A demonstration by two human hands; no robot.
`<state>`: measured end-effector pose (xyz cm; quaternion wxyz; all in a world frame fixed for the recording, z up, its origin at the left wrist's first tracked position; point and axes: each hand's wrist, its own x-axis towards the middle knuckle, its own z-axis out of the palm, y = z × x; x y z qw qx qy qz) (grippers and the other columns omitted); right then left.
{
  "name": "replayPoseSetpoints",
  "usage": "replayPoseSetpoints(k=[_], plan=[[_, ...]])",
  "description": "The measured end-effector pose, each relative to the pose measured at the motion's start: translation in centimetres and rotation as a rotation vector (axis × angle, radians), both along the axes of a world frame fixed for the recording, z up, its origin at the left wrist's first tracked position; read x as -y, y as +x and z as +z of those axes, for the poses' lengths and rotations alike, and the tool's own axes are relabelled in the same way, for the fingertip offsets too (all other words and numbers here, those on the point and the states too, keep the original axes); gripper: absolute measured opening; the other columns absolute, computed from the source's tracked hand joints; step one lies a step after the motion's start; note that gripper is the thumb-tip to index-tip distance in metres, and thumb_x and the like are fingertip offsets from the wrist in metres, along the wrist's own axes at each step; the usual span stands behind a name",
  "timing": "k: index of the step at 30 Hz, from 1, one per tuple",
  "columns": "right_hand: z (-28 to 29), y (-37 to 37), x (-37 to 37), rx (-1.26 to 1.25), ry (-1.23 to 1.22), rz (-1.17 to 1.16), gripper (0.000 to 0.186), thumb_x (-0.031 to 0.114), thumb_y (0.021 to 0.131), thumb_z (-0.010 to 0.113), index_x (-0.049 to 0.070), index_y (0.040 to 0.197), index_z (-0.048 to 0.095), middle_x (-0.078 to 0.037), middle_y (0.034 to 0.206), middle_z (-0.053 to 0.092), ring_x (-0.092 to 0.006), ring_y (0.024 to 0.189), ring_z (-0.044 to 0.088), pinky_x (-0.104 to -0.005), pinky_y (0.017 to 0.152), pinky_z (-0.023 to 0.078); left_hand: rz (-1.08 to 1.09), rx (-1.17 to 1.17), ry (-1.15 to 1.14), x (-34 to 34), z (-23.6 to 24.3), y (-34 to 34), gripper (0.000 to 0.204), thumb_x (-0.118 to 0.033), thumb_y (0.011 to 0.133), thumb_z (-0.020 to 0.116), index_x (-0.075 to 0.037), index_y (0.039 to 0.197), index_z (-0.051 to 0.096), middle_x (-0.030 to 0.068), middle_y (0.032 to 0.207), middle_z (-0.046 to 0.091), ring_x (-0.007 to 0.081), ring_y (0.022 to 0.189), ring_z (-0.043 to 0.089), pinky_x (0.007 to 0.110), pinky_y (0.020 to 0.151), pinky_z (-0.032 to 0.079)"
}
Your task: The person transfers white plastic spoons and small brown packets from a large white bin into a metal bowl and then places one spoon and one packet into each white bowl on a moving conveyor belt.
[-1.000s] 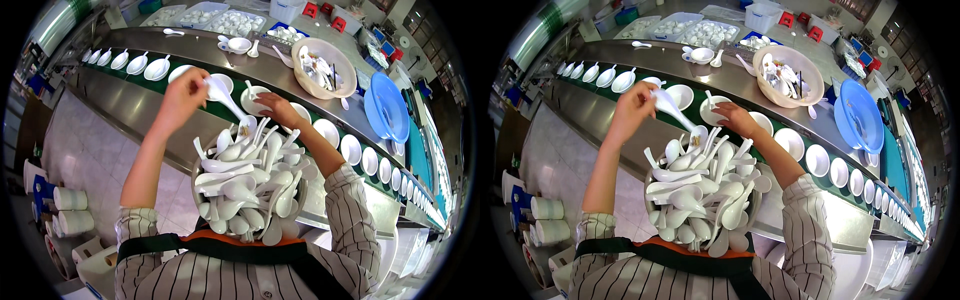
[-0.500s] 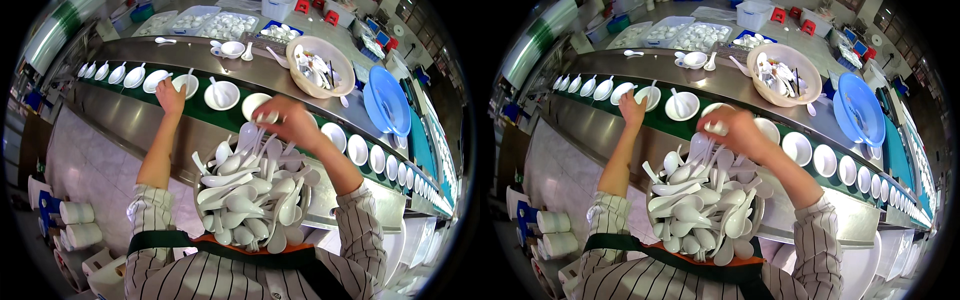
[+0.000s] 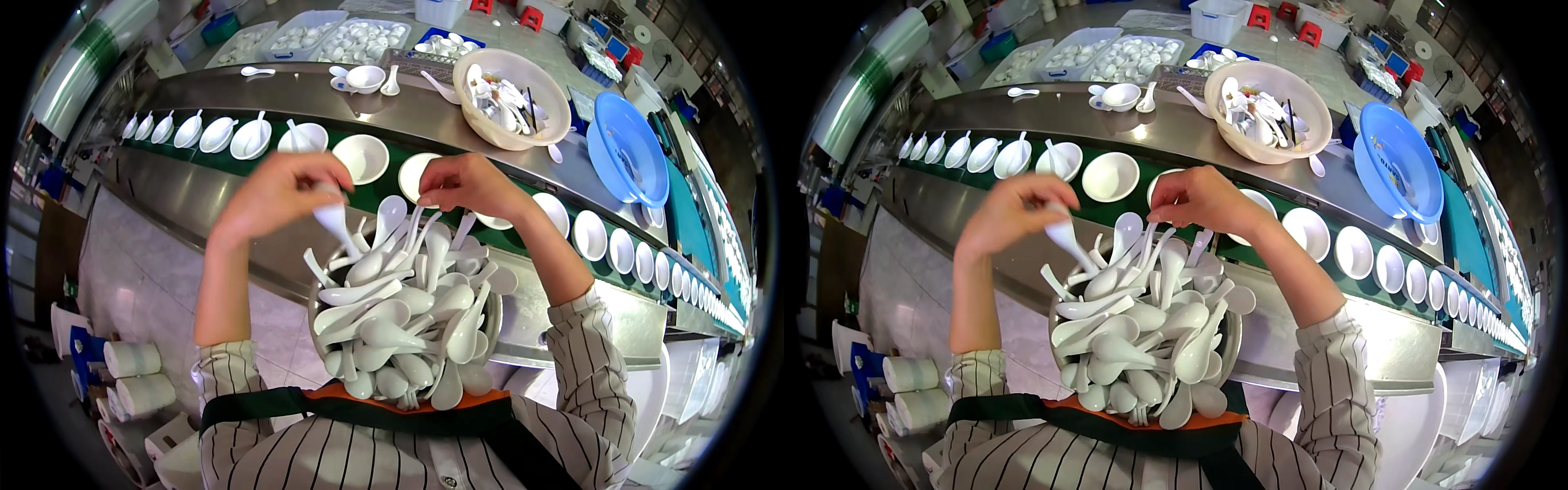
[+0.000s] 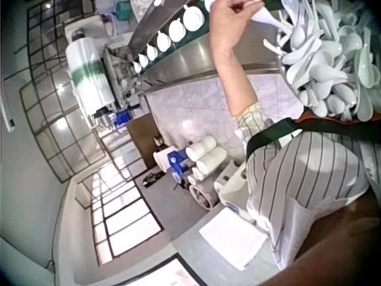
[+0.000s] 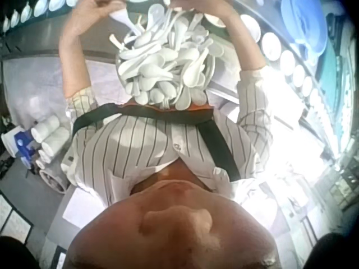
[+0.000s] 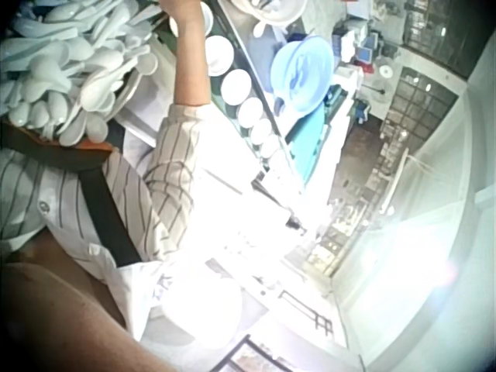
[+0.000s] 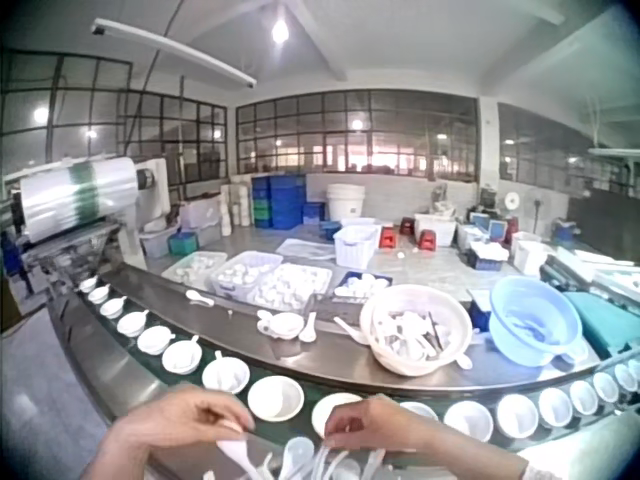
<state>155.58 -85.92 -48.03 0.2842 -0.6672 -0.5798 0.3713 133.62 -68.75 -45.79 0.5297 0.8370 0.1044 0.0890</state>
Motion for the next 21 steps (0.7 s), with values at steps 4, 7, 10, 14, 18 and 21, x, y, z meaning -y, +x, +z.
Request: replayPoseSetpoints(k=[4, 7, 10, 14, 18, 21], plan=[[0.9, 1.3, -0.6, -0.217, 0.041, -0.183, 0.011, 0.010, 0.081, 0.061, -0.001, 0.083, 0.060, -0.004, 0.075, 0.062, -0.0100, 0.065, 0.060, -0.0221, 0.056, 0.052, 0.322, 0.239, -0.333, -5.1, -4.5, 2.7, 0.010, -0.004, 0.078, 0.061, -0.001, 0.087, 0.058, 0.0022, 0.073, 0.061, 0.0072, 0.061, 0.056, 0.018, 0.050, 0.042], [0.1, 2.0, -1.6, -0.274, 0.037, -0.120, 0.012, 0.009, 0.082, 0.057, -0.002, 0.088, 0.059, -0.006, 0.080, 0.061, -0.0108, 0.071, 0.060, -0.0237, 0.060, 0.053, 0.597, 0.379, -0.115, -6.7, -13.1, 5.6, 0.011, -0.004, 0.079, 0.061, 0.001, 0.088, 0.057, 0.0054, 0.075, 0.062, 0.0098, 0.064, 0.059, 0.021, 0.055, 0.045], [-0.4, 2.4, -1.7, -0.301, 0.167, -0.174, 0.011, 0.007, 0.083, 0.056, -0.001, 0.090, 0.058, -0.006, 0.080, 0.061, -0.0107, 0.073, 0.060, -0.0242, 0.061, 0.053, 0.713, 0.344, 0.347, -7.6, -18.8, 5.5, 0.015, -0.005, 0.077, 0.062, 0.000, 0.091, 0.058, 0.0110, 0.077, 0.062, 0.0216, 0.069, 0.062, 0.028, 0.064, 0.047], [-1.2, 6.0, -0.8, -0.089, 0.327, -0.405, 0.012, 0.003, 0.083, 0.055, 0.000, 0.094, 0.058, -0.004, 0.080, 0.060, -0.0103, 0.068, 0.058, -0.0232, 0.060, 0.050, 0.718, 0.471, 0.814, -4.7, -17.6, 6.6, 0.018, -0.011, 0.078, 0.062, -0.001, 0.093, 0.060, 0.0129, 0.089, 0.060, 0.0272, 0.081, 0.058, 0.030, 0.074, 0.045], [-7.7, 9.4, -1.8, 0.293, 0.258, -0.460, 0.020, 0.007, 0.075, 0.060, 0.001, 0.094, 0.058, -0.015, 0.075, 0.063, -0.0226, 0.066, 0.063, -0.0316, 0.060, 0.049, 0.100, -0.021, 0.102, 0.1, -13.2, 9.5, 0.020, -0.018, 0.076, 0.065, -0.001, 0.087, 0.062, 0.0066, 0.078, 0.061, 0.0147, 0.071, 0.055, 0.027, 0.067, 0.043], [-11.7, 9.9, -2.2, 0.410, 0.297, -0.369, 0.030, 0.013, 0.076, 0.062, 0.003, 0.104, 0.057, -0.017, 0.083, 0.063, -0.0293, 0.073, 0.062, -0.0339, 0.068, 0.048, 0.006, -0.324, 0.387, 1.5, -14.9, 10.8, 0.019, -0.020, 0.072, 0.067, -0.004, 0.082, 0.063, 0.0092, 0.074, 0.062, 0.0183, 0.068, 0.058, 0.029, 0.063, 0.045]])
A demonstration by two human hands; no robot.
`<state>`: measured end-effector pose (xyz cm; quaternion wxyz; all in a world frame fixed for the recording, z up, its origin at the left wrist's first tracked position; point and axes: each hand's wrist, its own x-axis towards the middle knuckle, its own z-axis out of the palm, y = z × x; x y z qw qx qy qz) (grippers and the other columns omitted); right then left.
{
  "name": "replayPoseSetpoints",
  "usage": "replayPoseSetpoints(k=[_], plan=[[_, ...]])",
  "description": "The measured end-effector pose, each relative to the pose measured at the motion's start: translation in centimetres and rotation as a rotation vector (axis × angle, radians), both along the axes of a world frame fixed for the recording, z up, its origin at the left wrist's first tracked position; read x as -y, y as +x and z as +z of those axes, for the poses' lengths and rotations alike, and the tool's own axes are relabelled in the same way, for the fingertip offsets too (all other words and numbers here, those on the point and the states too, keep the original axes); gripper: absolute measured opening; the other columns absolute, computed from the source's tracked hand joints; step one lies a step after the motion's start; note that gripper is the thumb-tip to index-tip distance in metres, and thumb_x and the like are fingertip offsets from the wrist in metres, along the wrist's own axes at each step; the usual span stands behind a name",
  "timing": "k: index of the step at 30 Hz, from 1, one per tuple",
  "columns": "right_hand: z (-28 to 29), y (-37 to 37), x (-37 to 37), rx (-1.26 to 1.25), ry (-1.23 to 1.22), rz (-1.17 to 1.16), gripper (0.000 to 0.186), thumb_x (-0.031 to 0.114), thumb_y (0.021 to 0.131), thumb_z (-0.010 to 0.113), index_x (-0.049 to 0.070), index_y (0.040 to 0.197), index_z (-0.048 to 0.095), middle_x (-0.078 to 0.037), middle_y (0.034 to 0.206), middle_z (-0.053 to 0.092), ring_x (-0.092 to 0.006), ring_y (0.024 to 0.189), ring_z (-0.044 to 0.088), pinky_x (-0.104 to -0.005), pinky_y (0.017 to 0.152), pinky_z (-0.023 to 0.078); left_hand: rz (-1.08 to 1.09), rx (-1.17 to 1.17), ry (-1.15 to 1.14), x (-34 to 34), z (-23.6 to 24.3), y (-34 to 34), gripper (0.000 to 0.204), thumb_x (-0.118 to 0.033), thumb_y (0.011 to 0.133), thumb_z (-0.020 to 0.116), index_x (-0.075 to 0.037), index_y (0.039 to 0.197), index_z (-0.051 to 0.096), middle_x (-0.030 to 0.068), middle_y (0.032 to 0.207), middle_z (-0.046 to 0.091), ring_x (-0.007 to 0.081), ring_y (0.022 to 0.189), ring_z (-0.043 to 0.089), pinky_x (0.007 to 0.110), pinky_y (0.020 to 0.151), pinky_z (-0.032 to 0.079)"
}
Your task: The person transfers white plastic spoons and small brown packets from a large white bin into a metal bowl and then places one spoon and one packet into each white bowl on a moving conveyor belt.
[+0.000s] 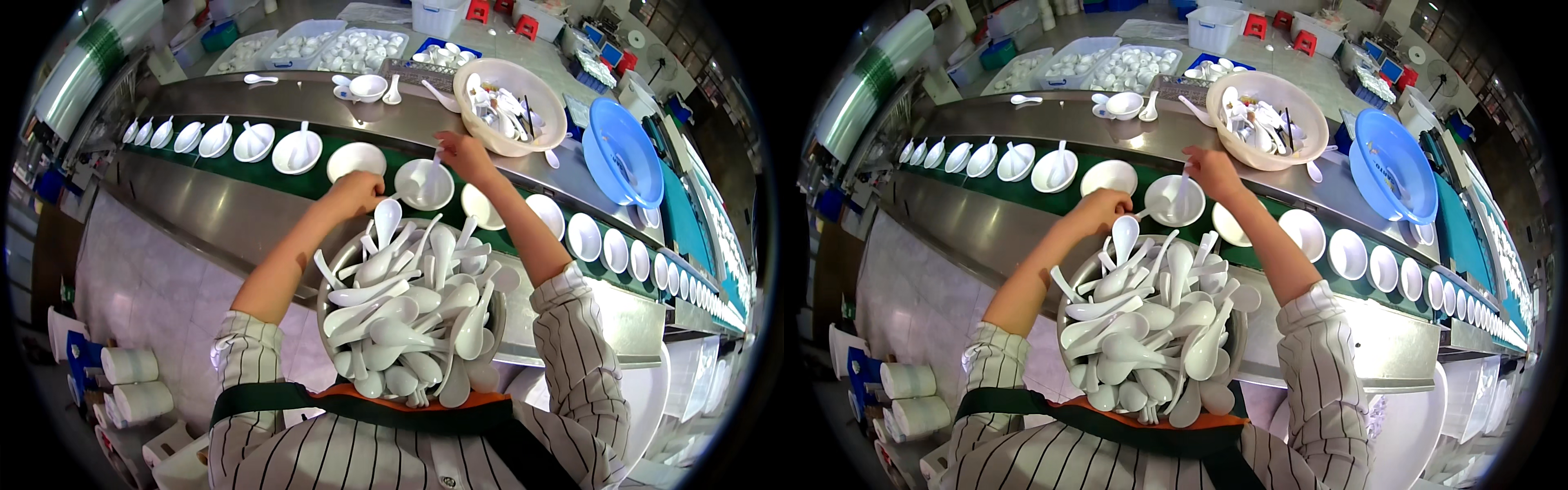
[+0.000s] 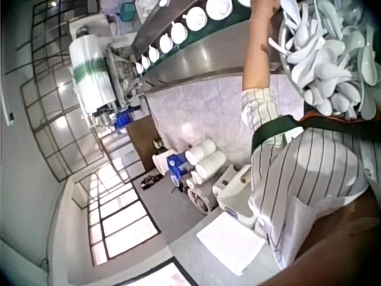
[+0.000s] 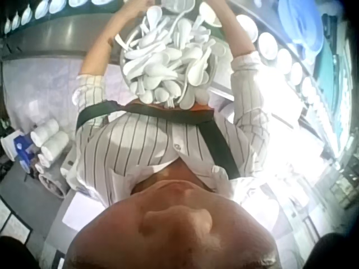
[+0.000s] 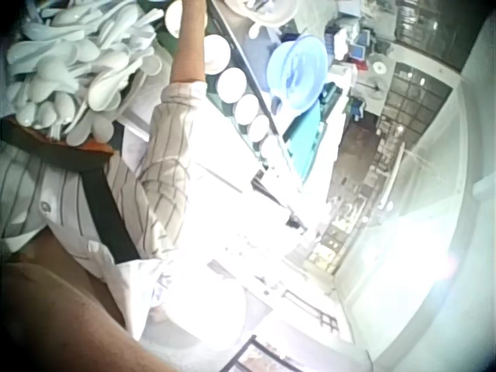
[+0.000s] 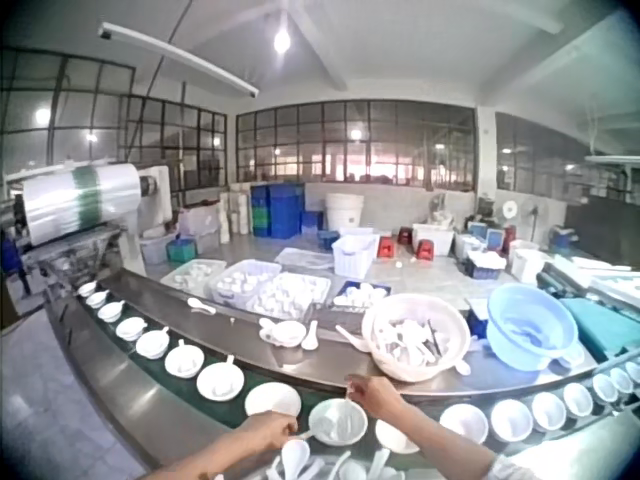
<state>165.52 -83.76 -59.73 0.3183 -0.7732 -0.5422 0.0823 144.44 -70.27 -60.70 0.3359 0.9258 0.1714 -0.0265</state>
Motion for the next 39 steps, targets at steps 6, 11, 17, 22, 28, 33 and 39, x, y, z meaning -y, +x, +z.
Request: replayPoseSetpoints(k=[6, 11, 17, 22, 28, 33, 39], plan=[[4.9, -2.9, 3.8, -0.226, -0.281, 0.215, 0.040, 0.029, 0.085, 0.058, 0.005, 0.116, 0.051, -0.010, 0.088, 0.063, -0.0167, 0.077, 0.058, -0.0301, 0.072, 0.047, 0.062, 0.034, 0.120, -0.1, -5.4, -0.1, 0.018, -0.016, 0.068, 0.064, -0.005, 0.082, 0.064, 0.0130, 0.075, 0.063, 0.0289, 0.073, 0.061, 0.037, 0.067, 0.048], [10.4, -5.4, 8.6, -0.284, -0.656, 0.412, 0.026, 0.023, 0.080, 0.063, 0.008, 0.101, 0.061, -0.005, 0.080, 0.064, -0.0113, 0.071, 0.057, -0.0258, 0.065, 0.045, 0.329, 0.235, -0.149, -4.1, -5.0, -2.7, 0.019, -0.022, 0.069, 0.063, -0.004, 0.072, 0.061, 0.0098, 0.067, 0.060, 0.0152, 0.057, 0.056, 0.029, 0.055, 0.043], [11.8, -6.3, 8.4, -0.294, -0.299, 0.353, 0.015, 0.011, 0.073, 0.066, 0.006, 0.087, 0.063, -0.005, 0.073, 0.060, -0.0125, 0.065, 0.055, -0.0260, 0.061, 0.044, 0.582, -0.076, 0.356, -9.9, -3.8, -5.8, 0.025, -0.025, 0.069, 0.064, -0.002, 0.079, 0.061, 0.0152, 0.079, 0.062, 0.0290, 0.072, 0.060, 0.038, 0.065, 0.048], [12.1, -3.6, 7.8, -0.123, -0.035, 0.091, 0.013, 0.007, 0.076, 0.062, 0.005, 0.089, 0.061, -0.005, 0.077, 0.062, -0.0122, 0.067, 0.057, -0.0252, 0.063, 0.045, 0.569, 0.004, 0.675, -6.0, 0.3, -5.3, 0.047, -0.038, 0.075, 0.063, 0.002, 0.100, 0.056, 0.0179, 0.107, 0.056, 0.0301, 0.100, 0.052, 0.040, 0.078, 0.046], [3.0, 1.8, 5.2, 0.235, -0.154, -0.028, 0.027, 0.016, 0.070, 0.066, 0.008, 0.095, 0.060, -0.016, 0.075, 0.063, -0.0323, 0.071, 0.061, -0.0402, 0.066, 0.048, -0.142, 0.217, -0.521, 3.3, 5.2, -2.8, 0.024, -0.014, 0.081, 0.060, -0.006, 0.103, 0.060, 0.0025, 0.080, 0.060, 0.0074, 0.074, 0.053, 0.023, 0.068, 0.043], [5.8, 0.8, 5.2, 0.416, -0.197, -0.263, 0.036, 0.014, 0.066, 0.069, 0.012, 0.100, 0.057, -0.013, 0.074, 0.063, -0.0295, 0.072, 0.062, -0.0388, 0.063, 0.048, -0.030, 0.315, -0.444, 1.9, 6.4, -3.0, 0.009, -0.011, 0.079, 0.061, -0.002, 0.081, 0.059, 0.0013, 0.071, 0.057, 0.0074, 0.063, 0.051, 0.022, 0.058, 0.043], [2.2, 3.4, 8.4, 0.396, -0.281, -0.191, 0.044, 0.017, 0.065, 0.070, 0.011, 0.106, 0.057, -0.016, 0.083, 0.062, -0.0316, 0.082, 0.060, -0.0399, 0.071, 0.047, 0.491, 0.583, -0.411, -5.7, -0.4, -0.5, 0.008, -0.002, 0.077, 0.055, -0.003, 0.082, 0.060, 0.0061, 0.073, 0.062, 0.0137, 0.056, 0.056, 0.023, 0.049, 0.043]])
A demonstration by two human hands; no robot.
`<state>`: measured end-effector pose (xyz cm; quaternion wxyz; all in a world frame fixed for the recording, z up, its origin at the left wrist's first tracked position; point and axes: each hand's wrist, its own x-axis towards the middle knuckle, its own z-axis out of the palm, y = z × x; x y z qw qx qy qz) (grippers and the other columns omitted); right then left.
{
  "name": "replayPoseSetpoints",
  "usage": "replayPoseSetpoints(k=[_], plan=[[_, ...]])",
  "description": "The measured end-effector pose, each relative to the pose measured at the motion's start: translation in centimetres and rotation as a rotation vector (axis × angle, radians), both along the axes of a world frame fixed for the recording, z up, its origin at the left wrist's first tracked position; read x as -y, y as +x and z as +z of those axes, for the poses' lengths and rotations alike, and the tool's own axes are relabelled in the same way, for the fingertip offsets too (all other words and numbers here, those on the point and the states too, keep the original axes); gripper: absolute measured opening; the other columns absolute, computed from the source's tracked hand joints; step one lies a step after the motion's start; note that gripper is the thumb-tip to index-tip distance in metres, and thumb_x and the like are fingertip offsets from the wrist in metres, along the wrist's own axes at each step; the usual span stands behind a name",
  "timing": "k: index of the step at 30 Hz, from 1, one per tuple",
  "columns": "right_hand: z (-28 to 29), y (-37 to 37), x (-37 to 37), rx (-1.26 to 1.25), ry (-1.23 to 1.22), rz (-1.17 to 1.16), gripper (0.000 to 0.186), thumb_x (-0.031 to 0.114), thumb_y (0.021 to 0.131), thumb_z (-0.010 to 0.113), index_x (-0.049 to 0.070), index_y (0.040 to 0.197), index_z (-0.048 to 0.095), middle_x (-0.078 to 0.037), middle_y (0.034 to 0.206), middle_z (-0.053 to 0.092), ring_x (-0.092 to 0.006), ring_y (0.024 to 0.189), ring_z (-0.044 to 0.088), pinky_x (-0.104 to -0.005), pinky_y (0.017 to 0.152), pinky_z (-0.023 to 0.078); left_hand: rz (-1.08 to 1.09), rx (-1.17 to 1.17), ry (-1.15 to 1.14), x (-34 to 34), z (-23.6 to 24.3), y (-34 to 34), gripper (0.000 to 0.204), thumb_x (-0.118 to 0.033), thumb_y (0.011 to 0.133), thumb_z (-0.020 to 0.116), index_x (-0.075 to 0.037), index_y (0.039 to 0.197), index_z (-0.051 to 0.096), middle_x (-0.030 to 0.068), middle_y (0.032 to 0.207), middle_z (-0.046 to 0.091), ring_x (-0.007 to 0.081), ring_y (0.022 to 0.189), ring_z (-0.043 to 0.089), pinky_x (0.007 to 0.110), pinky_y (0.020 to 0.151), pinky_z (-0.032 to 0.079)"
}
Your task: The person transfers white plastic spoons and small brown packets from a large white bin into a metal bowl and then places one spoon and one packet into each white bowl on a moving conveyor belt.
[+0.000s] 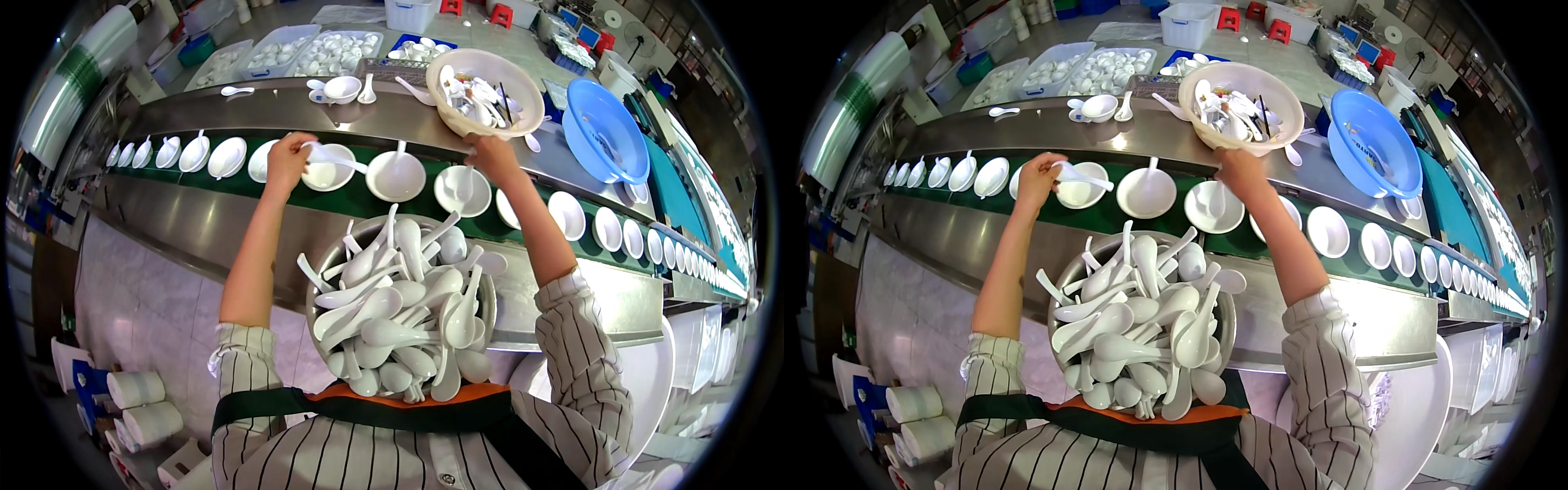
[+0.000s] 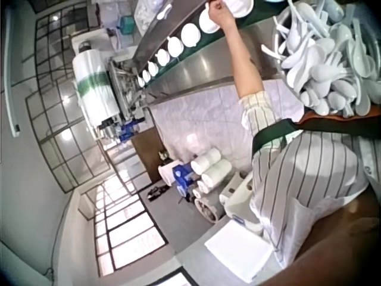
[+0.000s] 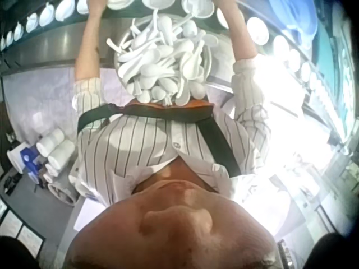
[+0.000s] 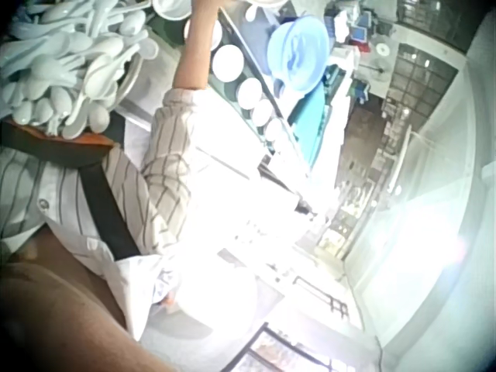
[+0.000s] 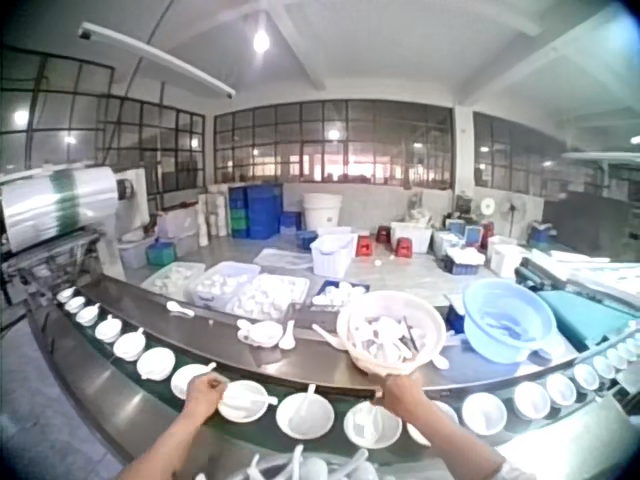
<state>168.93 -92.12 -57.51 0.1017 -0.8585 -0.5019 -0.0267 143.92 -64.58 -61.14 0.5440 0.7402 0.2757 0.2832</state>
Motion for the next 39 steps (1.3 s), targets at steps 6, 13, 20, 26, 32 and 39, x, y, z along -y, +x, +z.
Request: replayPoseSetpoints(k=[6, 13, 20, 26, 32, 39], plan=[[5.4, -6.5, 1.9, -0.789, 0.032, 0.231, 0.040, 0.029, 0.078, 0.065, 0.005, 0.109, 0.055, -0.009, 0.084, 0.062, -0.0165, 0.077, 0.058, -0.0290, 0.071, 0.047, 0.369, -0.562, 0.783, -2.1, -6.3, -3.2, 0.016, -0.021, 0.069, 0.067, -0.009, 0.079, 0.063, 0.0070, 0.071, 0.062, 0.0283, 0.073, 0.058, 0.041, 0.072, 0.042], [7.5, -8.0, 3.1, -0.977, 0.233, 0.279, 0.012, 0.010, 0.082, 0.061, 0.004, 0.091, 0.062, -0.001, 0.077, 0.061, -0.0051, 0.066, 0.054, -0.0204, 0.059, 0.047, -0.568, -0.215, -0.038, 8.2, 5.2, -1.7, 0.020, -0.014, 0.084, 0.057, -0.002, 0.099, 0.061, 0.0041, 0.092, 0.062, 0.0133, 0.087, 0.055, 0.028, 0.078, 0.043], [3.1, -1.2, 0.3, -0.534, 0.102, -0.049, 0.021, 0.015, 0.074, 0.058, 0.001, 0.090, 0.060, -0.018, 0.073, 0.062, -0.0292, 0.066, 0.061, -0.0356, 0.062, 0.047, -0.742, -0.196, -0.364, 12.6, 6.8, -2.1, 0.023, -0.009, 0.082, 0.059, 0.001, 0.102, 0.060, 0.0041, 0.093, 0.063, 0.0084, 0.085, 0.056, 0.022, 0.079, 0.043], [4.8, -5.1, 3.6, -0.531, 0.188, 0.086, 0.051, 0.036, 0.076, 0.065, 0.004, 0.113, 0.052, -0.016, 0.083, 0.063, -0.0269, 0.076, 0.061, -0.0349, 0.071, 0.046, -0.668, -0.172, -0.380, 14.1, 6.1, -2.1, 0.023, -0.009, 0.081, 0.061, 0.001, 0.102, 0.061, 0.0036, 0.090, 0.063, 0.0078, 0.083, 0.056, 0.021, 0.077, 0.043], [9.7, -7.9, 13.0, -0.824, -0.183, 0.180, 0.034, 0.028, 0.075, 0.068, 0.007, 0.101, 0.061, -0.005, 0.073, 0.061, -0.0127, 0.068, 0.058, -0.0254, 0.060, 0.046, -0.487, 0.145, -0.269, 17.2, 6.7, -0.5, 0.006, -0.002, 0.080, 0.058, 0.000, 0.086, 0.060, 0.0054, 0.083, 0.062, 0.0105, 0.077, 0.057, 0.023, 0.074, 0.045], [6.5, -1.9, 16.3, -0.853, 0.314, -0.199, 0.020, 0.007, 0.080, 0.056, 0.000, 0.098, 0.058, -0.007, 0.073, 0.060, -0.0108, 0.059, 0.057, -0.0230, 0.049, 0.049, -0.208, 0.243, -0.239, 14.6, 9.0, 6.0, 0.022, -0.017, 0.084, 0.059, -0.004, 0.067, 0.052, 0.0005, 0.054, 0.050, 0.0067, 0.044, 0.045, 0.020, 0.043, 0.035]])
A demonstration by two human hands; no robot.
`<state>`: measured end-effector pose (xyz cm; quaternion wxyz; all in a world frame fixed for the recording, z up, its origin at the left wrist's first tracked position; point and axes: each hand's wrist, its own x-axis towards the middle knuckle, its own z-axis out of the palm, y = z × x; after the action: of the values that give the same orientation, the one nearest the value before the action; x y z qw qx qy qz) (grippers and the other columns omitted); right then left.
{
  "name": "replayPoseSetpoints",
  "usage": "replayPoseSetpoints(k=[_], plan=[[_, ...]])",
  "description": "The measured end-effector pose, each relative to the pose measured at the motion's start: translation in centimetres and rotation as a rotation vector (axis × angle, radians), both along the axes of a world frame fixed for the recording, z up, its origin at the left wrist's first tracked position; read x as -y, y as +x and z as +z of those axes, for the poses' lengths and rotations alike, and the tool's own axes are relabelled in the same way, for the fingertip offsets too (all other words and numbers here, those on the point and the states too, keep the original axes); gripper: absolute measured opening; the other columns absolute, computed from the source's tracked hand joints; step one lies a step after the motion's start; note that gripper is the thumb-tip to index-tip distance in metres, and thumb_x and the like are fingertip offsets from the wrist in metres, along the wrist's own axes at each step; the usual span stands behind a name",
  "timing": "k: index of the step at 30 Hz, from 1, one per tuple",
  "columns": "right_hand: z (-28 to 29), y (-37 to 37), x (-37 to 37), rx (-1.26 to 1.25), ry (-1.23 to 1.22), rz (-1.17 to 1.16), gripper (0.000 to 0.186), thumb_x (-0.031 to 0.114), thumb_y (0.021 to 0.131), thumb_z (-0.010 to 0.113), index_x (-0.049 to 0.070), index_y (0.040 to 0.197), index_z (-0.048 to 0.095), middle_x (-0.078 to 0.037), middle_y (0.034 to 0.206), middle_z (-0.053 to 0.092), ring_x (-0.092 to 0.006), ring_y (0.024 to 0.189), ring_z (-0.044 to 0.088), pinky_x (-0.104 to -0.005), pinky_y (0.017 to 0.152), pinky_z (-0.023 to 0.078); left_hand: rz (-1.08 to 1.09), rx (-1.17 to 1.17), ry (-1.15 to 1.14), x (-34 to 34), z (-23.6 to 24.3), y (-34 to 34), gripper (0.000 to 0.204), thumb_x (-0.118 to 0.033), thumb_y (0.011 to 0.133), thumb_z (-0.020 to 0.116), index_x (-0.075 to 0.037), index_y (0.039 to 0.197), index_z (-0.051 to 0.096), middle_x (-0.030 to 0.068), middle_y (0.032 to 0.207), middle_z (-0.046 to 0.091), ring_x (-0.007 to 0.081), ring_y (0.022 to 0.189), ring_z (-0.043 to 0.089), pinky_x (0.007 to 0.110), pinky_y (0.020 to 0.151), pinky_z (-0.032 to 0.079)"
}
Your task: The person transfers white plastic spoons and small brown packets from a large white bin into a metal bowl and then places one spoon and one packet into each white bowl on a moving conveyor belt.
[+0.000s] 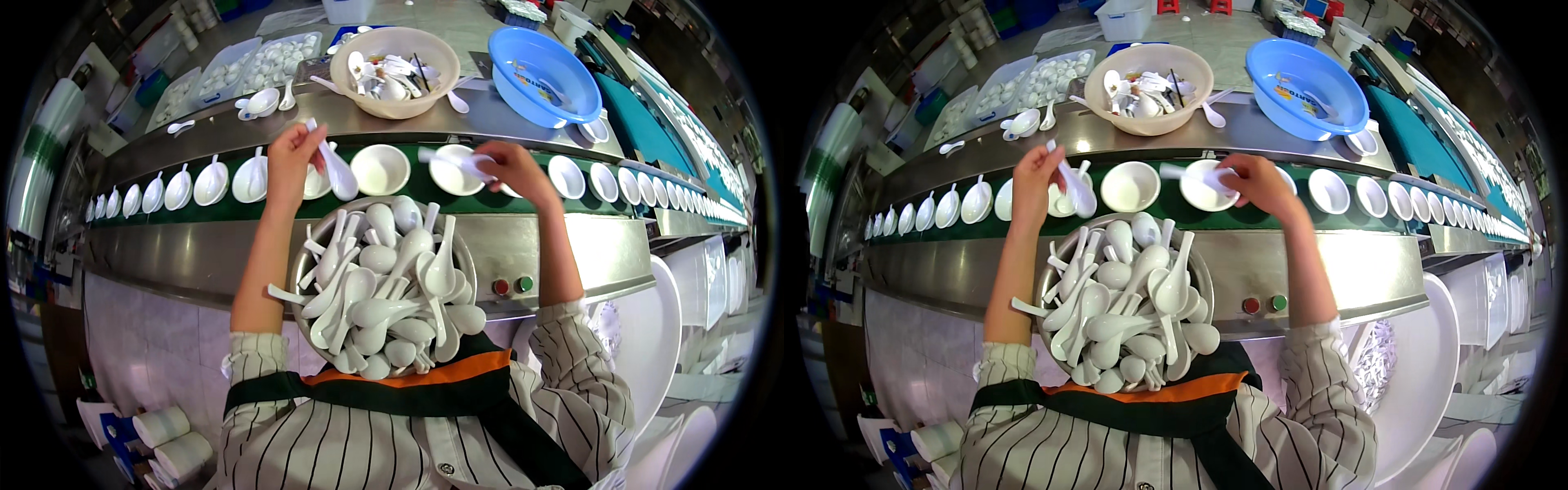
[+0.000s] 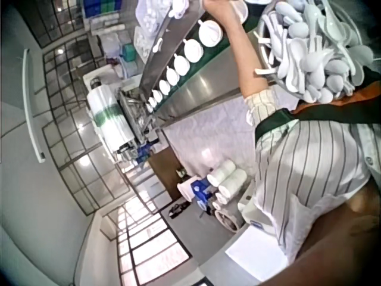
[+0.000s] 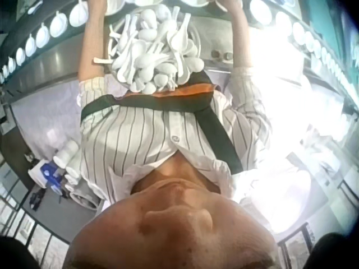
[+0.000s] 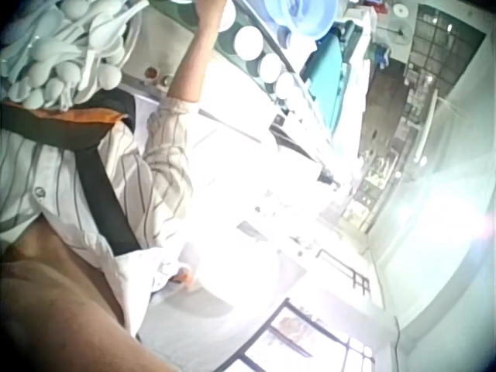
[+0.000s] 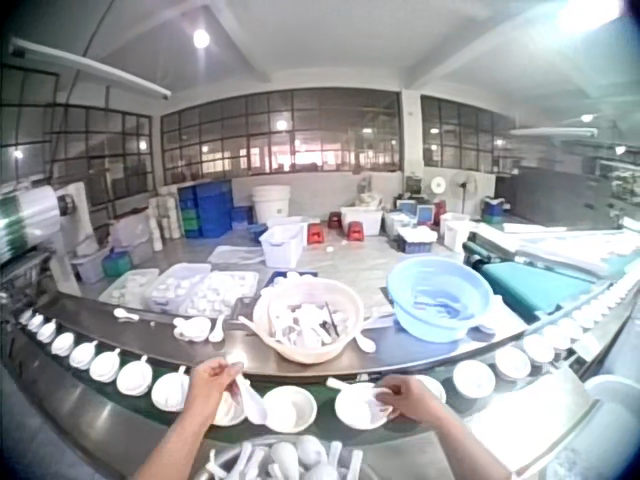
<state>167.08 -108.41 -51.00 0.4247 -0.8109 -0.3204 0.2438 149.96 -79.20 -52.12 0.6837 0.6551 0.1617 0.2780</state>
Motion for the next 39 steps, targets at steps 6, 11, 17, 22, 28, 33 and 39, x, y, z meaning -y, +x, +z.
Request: replayPoseSetpoints(k=[6, 11, 17, 22, 28, 33, 39], plan=[[-9.3, -0.1, -4.0, -0.192, 0.111, -0.120, 0.044, 0.022, 0.085, 0.058, -0.002, 0.119, 0.044, -0.016, 0.091, 0.060, -0.0196, 0.067, 0.065, -0.0284, 0.054, 0.054, -0.020, -0.276, 0.215, -3.5, -7.5, 5.9, 0.025, -0.024, 0.081, 0.062, 0.001, 0.077, 0.061, 0.0045, 0.058, 0.057, 0.0081, 0.042, 0.051, 0.019, 0.037, 0.040], [-3.1, -3.2, -1.9, -0.248, 0.029, 0.052, 0.049, 0.034, 0.084, 0.058, 0.002, 0.119, 0.047, -0.013, 0.099, 0.058, -0.0174, 0.071, 0.063, -0.0257, 0.054, 0.052, 0.050, -0.447, 0.752, -2.8, -7.3, 3.2, 0.026, -0.021, 0.076, 0.066, 0.000, 0.090, 0.061, 0.0069, 0.071, 0.061, 0.0142, 0.064, 0.059, 0.028, 0.058, 0.047], [-1.1, -2.5, -0.3, -0.504, 0.128, 0.340, 0.014, 0.013, 0.082, 0.060, 0.003, 0.093, 0.059, -0.001, 0.078, 0.059, -0.0067, 0.063, 0.056, -0.0219, 0.059, 0.051, -0.988, -0.413, 0.535, 2.8, 1.6, -1.2, 0.030, -0.008, 0.068, 0.070, -0.005, 0.096, 0.059, 0.0022, 0.099, 0.056, 0.0110, 0.088, 0.051, 0.026, 0.080, 0.041], [-2.7, 2.1, -4.6, -0.174, 0.454, -0.152, 0.013, 0.010, 0.082, 0.058, 0.002, 0.092, 0.059, -0.001, 0.074, 0.058, -0.0078, 0.064, 0.056, -0.0235, 0.059, 0.052, -0.917, -0.362, 0.539, 3.4, 1.8, -2.1, 0.036, -0.014, 0.066, 0.072, -0.006, 0.098, 0.058, 0.0044, 0.096, 0.057, 0.0145, 0.089, 0.053, 0.028, 0.080, 0.042], [-7.6, 2.0, -9.4, 0.278, 0.127, -0.103, 0.031, 0.014, 0.079, 0.060, 0.002, 0.108, 0.055, -0.015, 0.079, 0.064, -0.0230, 0.067, 0.064, -0.0327, 0.062, 0.050, -0.829, -0.293, 0.900, 4.3, 3.5, -2.7, 0.040, -0.017, 0.059, 0.075, -0.005, 0.091, 0.054, 0.0083, 0.102, 0.053, 0.0268, 0.101, 0.048, 0.035, 0.089, 0.038], [-4.7, -1.2, -12.2, 0.190, 0.140, 0.138, 0.037, 0.016, 0.079, 0.062, 0.006, 0.113, 0.052, -0.016, 0.084, 0.064, -0.0247, 0.076, 0.063, -0.0333, 0.069, 0.049, -0.699, -0.266, 1.019, 2.4, 3.2, -5.2, 0.032, -0.015, 0.060, 0.073, -0.005, 0.082, 0.051, 0.0059, 0.091, 0.052, 0.0257, 0.091, 0.048, 0.035, 0.078, 0.040], [-6.1, -4.3, -22.7, 0.168, -0.021, 0.648, 0.037, 0.011, 0.081, 0.057, 0.010, 0.118, 0.050, -0.011, 0.086, 0.064, -0.0162, 0.066, 0.062, -0.0268, 0.056, 0.052, -0.446, -0.449, 0.431, -3.6, 2.1, -8.9, 0.016, -0.017, 0.081, 0.060, -0.002, 0.075, 0.056, -0.0028, 0.064, 0.048, 0.0072, 0.057, 0.043, 0.024, 0.052, 0.035]])
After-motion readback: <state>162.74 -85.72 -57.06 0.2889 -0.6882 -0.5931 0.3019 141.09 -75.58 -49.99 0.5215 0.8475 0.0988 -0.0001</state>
